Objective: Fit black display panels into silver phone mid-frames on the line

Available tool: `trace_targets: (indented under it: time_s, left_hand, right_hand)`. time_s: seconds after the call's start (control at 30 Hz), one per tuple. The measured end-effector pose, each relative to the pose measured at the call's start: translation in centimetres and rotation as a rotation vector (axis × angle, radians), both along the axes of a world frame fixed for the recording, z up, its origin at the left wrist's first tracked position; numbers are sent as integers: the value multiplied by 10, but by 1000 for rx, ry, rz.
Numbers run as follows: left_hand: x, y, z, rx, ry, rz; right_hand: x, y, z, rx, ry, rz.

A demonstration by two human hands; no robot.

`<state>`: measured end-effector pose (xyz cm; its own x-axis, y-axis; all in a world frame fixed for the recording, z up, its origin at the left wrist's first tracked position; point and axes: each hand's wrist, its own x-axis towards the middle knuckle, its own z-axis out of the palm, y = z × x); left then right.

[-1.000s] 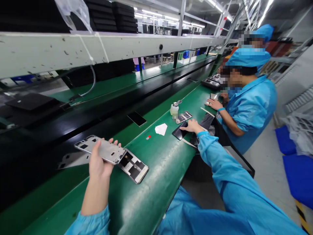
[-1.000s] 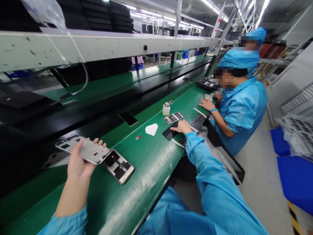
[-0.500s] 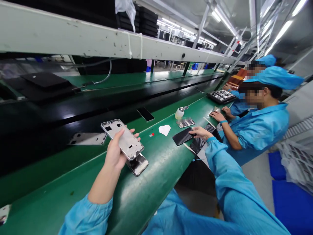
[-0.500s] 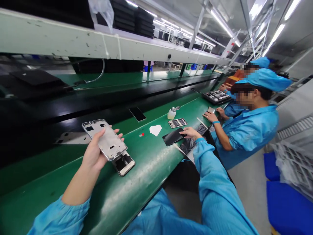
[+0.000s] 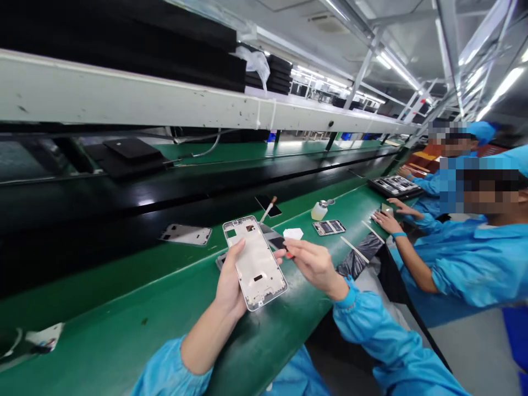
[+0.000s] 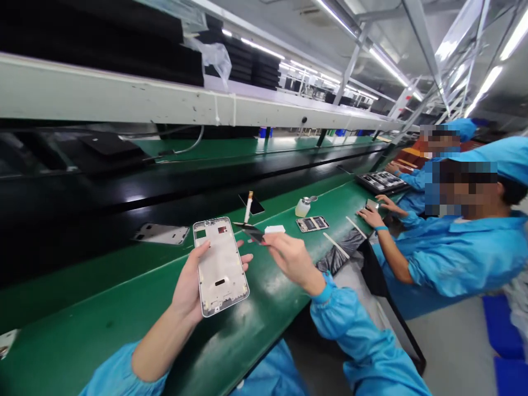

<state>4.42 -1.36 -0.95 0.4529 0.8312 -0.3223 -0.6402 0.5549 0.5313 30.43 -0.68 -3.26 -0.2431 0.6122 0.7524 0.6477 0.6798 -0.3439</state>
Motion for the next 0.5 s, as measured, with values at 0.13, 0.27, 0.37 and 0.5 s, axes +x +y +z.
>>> trace_targets:
  time_s: [0.13, 0.27, 0.37, 0.5]
  left_hand:
    - [-3, 6, -8, 36, -70, 113]
    - [-6, 7, 3, 41, -70, 146]
    - [-10, 6, 17, 49, -50, 133]
    - [-18, 10, 32, 89, -8, 171]
  right_hand:
    - [-39, 0, -18, 217, -85, 180]
    - [-49, 10, -28, 332, -111, 240]
    - [-46, 14, -31, 387, -57, 231]
    - [-33, 6, -25, 282, 170, 243]
